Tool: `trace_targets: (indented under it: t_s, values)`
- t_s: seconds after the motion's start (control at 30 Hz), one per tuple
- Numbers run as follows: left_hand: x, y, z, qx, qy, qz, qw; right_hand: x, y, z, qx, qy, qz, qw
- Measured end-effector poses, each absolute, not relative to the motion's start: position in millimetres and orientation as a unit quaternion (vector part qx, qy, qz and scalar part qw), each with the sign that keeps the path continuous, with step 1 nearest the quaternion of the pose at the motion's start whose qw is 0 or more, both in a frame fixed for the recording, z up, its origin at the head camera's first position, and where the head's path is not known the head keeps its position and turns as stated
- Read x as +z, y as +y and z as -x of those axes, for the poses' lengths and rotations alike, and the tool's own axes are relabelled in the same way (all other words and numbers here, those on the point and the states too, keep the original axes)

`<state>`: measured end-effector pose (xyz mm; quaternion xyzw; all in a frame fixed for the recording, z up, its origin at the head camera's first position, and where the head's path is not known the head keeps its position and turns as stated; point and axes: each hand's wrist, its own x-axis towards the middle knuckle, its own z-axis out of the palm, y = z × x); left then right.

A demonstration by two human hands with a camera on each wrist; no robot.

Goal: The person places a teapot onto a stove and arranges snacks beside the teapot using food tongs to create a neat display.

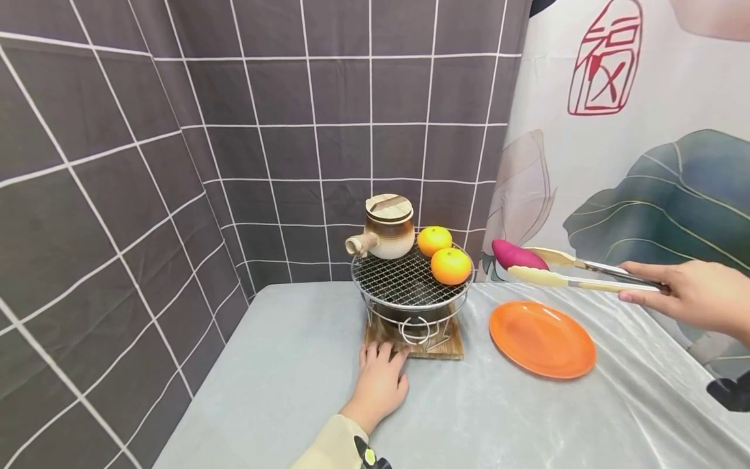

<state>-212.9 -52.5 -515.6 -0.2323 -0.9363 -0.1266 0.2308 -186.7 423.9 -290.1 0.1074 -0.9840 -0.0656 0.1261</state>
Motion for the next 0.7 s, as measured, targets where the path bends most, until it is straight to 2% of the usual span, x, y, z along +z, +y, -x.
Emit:
trace_targets:
  t_s: [0.27,0.7]
  values:
    - [-516.2,-52.8,213.0,-0.127,-0.936,0.233,0.232,-259.0,404.2,191.0,-0.055,-0.983,-0.119,0.126]
    - [-517.7,-52.4,213.8,-0.129,-0.936,0.230,0.232,-234.9,371.6,198.8,-0.043,-0.976,-0.157,0.145]
